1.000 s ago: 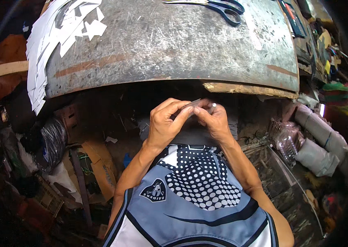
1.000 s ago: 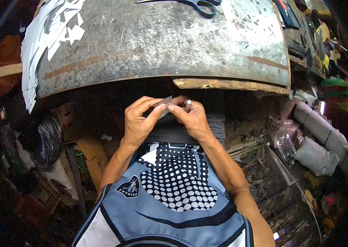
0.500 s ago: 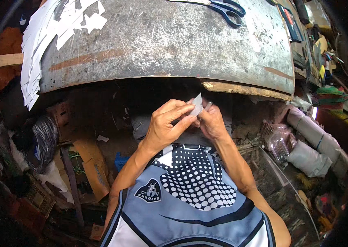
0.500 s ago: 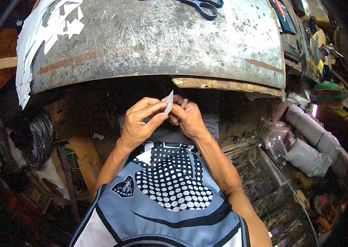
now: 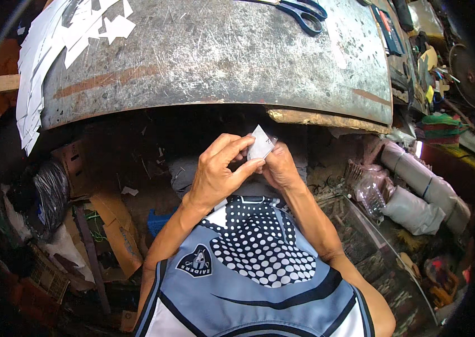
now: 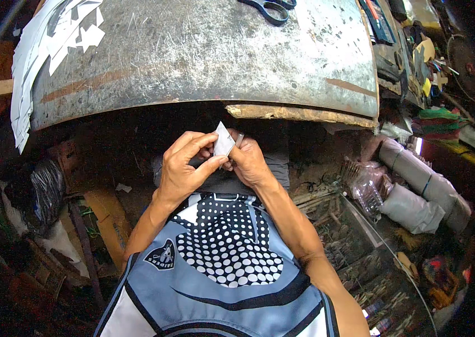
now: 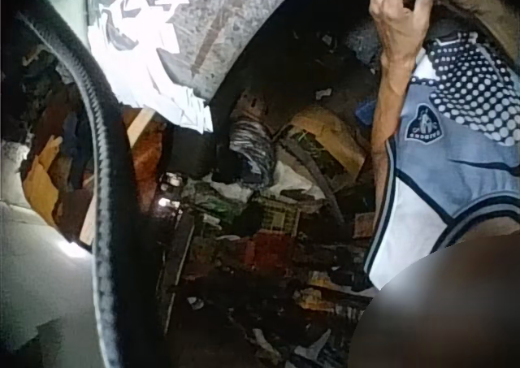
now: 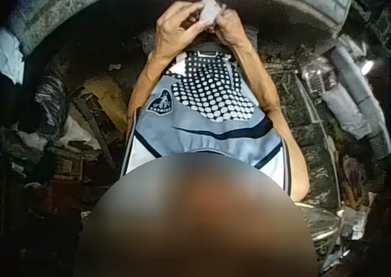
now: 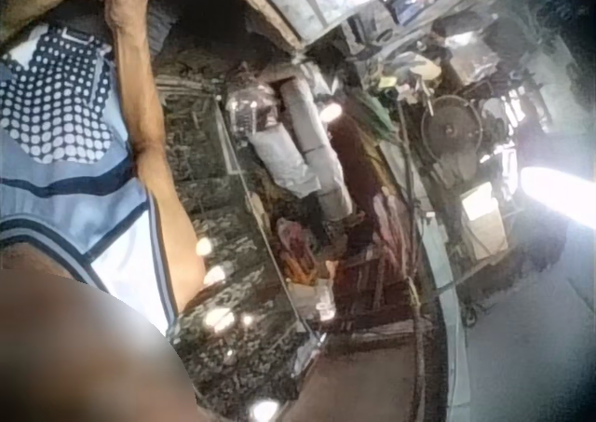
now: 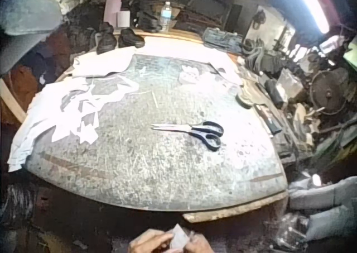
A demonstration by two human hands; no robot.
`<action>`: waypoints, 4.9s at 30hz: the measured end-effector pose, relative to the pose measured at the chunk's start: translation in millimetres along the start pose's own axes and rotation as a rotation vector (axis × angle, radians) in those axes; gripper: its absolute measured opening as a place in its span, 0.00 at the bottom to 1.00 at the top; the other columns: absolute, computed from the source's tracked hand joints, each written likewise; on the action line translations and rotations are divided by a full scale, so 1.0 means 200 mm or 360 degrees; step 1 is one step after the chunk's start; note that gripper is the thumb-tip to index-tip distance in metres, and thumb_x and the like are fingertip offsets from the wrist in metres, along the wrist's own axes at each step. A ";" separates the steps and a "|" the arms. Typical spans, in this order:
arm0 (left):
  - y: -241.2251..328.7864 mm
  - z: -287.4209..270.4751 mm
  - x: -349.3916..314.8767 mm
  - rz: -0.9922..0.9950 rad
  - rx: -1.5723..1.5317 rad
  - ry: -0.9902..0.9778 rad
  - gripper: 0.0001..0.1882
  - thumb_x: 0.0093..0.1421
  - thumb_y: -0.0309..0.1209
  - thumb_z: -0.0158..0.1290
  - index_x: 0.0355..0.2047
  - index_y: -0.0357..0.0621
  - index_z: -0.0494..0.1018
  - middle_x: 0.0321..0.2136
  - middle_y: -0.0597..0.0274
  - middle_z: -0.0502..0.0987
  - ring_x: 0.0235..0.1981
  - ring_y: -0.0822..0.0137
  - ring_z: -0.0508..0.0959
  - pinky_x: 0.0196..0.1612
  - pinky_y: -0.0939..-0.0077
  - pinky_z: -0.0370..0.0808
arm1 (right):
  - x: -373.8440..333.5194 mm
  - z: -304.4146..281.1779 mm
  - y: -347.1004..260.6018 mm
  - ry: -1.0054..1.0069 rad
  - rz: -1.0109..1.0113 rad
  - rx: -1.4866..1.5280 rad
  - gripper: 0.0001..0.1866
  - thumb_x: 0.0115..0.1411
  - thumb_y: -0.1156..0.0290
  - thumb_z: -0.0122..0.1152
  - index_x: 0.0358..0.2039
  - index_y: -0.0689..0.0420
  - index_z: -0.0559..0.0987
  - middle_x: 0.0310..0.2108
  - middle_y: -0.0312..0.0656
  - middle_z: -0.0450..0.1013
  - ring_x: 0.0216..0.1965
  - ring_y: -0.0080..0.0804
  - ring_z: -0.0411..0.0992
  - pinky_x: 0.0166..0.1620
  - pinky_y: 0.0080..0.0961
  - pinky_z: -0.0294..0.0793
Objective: Cutting out and marking patterns from paper or thin material at a workbench.
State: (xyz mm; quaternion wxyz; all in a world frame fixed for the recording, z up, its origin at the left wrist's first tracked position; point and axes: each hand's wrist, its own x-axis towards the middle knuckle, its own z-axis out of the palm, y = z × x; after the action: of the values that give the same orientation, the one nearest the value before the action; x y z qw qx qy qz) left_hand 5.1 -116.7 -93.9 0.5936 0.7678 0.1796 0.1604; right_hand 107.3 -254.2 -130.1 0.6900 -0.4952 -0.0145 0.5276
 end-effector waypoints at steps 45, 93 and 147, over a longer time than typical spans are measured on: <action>-0.28 -0.10 -0.14 -0.0750 -0.1477 -0.0195 0.39 0.56 0.40 0.66 0.62 0.34 0.63 0.49 0.57 0.77 0.50 0.66 0.77 0.56 0.69 0.74 | -0.08 0.10 -0.08 -0.0156 -0.0123 -0.0853 0.21 0.57 0.69 0.68 0.51 0.58 0.77 0.26 0.25 0.67 0.25 0.11 0.59 0.29 0.13 0.57; -0.23 -0.08 -0.10 -0.0585 -0.0977 -0.0175 0.28 0.66 0.55 0.50 0.32 0.37 0.75 0.34 0.58 0.78 0.32 0.74 0.73 0.39 0.78 0.70 | -0.08 0.08 -0.07 0.0301 -0.1272 -0.1751 0.18 0.50 0.87 0.61 0.41 0.57 0.80 0.35 0.44 0.74 0.27 0.31 0.76 0.28 0.25 0.76; -0.15 -0.02 -0.11 -0.0828 -0.0773 0.0168 0.17 0.68 0.40 0.53 0.33 0.38 0.81 0.23 0.71 0.79 0.22 0.85 0.71 0.25 0.87 0.66 | -0.04 0.07 -0.05 0.0128 0.0098 -0.0182 0.10 0.63 0.65 0.61 0.34 0.60 0.78 0.24 0.35 0.76 0.15 0.12 0.59 0.18 0.12 0.53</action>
State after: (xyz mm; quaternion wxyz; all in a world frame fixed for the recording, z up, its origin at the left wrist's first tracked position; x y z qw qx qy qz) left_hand -17.6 -116.7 -123.8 0.7697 0.5236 0.3560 0.0815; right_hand 102.6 -249.7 -111.7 0.6441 -0.5549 -0.0017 0.5265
